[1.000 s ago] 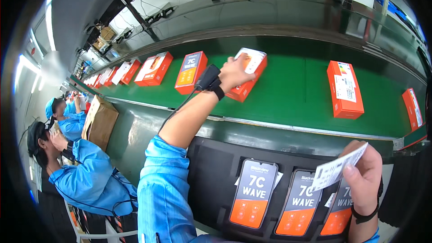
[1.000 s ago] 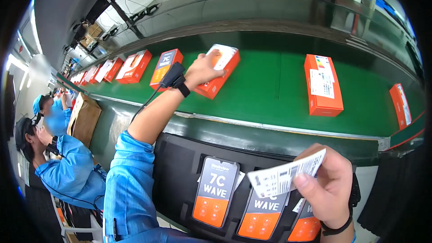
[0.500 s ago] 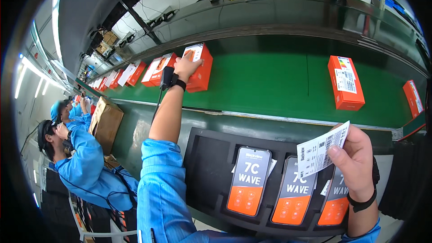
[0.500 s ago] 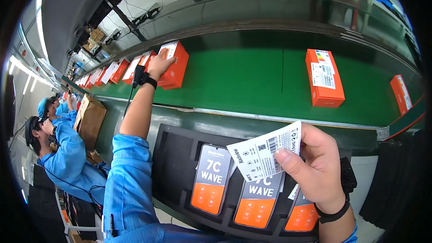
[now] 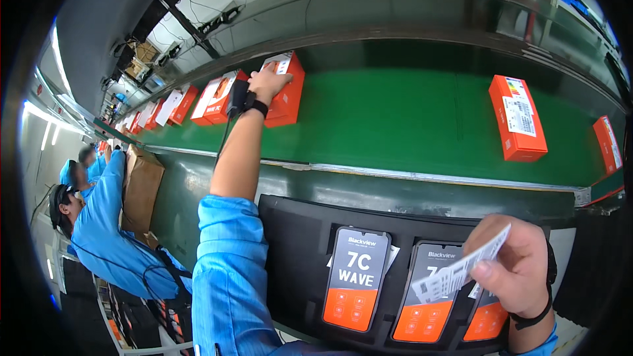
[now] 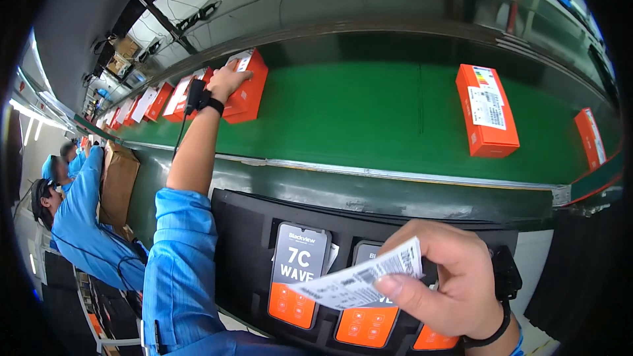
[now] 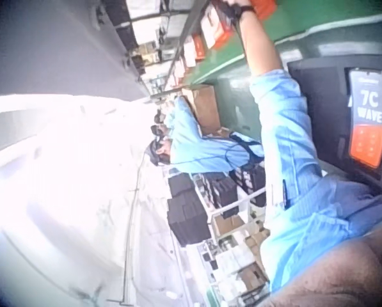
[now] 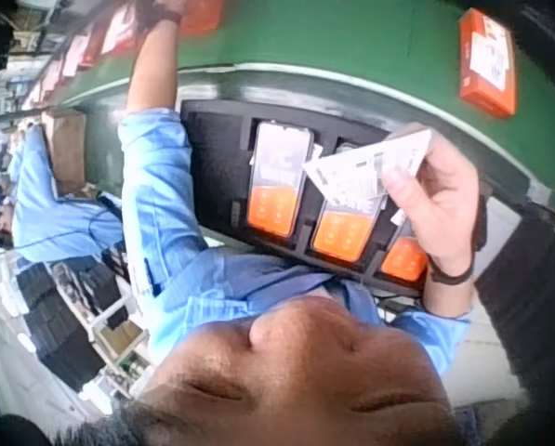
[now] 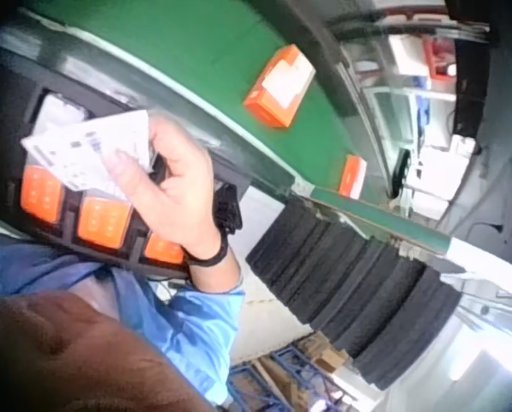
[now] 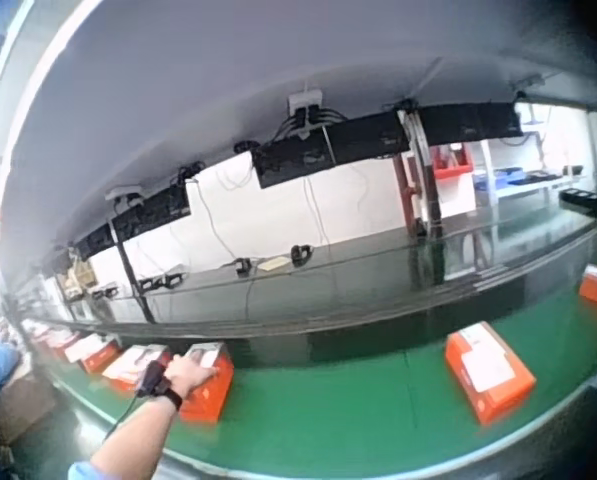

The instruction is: The person is scanning smartphones and packing them into boxes with foam inserts on an assembly line.

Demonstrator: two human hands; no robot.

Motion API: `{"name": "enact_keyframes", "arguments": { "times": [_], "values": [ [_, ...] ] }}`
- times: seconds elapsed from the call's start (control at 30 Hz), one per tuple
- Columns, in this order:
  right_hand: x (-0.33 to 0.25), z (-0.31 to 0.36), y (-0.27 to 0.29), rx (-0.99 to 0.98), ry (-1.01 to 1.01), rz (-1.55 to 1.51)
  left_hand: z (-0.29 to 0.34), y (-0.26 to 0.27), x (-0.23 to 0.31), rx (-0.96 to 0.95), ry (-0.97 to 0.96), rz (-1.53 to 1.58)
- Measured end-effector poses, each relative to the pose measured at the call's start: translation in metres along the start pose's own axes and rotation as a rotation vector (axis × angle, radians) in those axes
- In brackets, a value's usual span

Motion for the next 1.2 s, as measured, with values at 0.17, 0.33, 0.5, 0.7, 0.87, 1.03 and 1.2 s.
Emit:
{"name": "enact_keyframes", "arguments": {
  "times": [0.17,0.33,0.5,0.7,0.87,1.03,1.2],
  "values": [
    [0.012,-0.012,0.011,0.011,0.008,0.009,0.004,-0.031,0.023,-0.022,0.046,0.034],
    [0.016,-0.014,0.008,-0.012,-0.012,0.043,-0.011,-0.075,0.0,0.087,0.014,0.035],
    [0.031,-0.028,-0.004,0.057,-0.051,-0.079,-0.006,-0.059,0.005,-0.112,-0.213,1.078],
    [0.038,-0.054,-0.013,0.073,-0.174,-0.077,0.038,-0.001,-0.044,0.076,0.181,1.076],
    [0.062,-0.071,-0.008,0.264,0.028,0.233,0.183,0.051,0.144,-0.546,-0.61,1.187],
    [0.066,-0.079,-0.022,0.321,0.123,0.393,0.208,0.03,0.159,-0.509,-0.551,1.052],
    [0.067,-0.088,-0.027,0.416,0.168,0.368,0.11,0.01,0.044,-0.007,-0.161,1.12]
  ]
}}
Point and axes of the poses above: each hand's wrist, its own z-axis away from the middle knuckle, its own y-axis out of the back of the hand, x = y × z, the point moved 4 cm from there along -z, towards the middle knuckle, and after that the axes turned 13 degrees about -y, right-handed, at the moved point
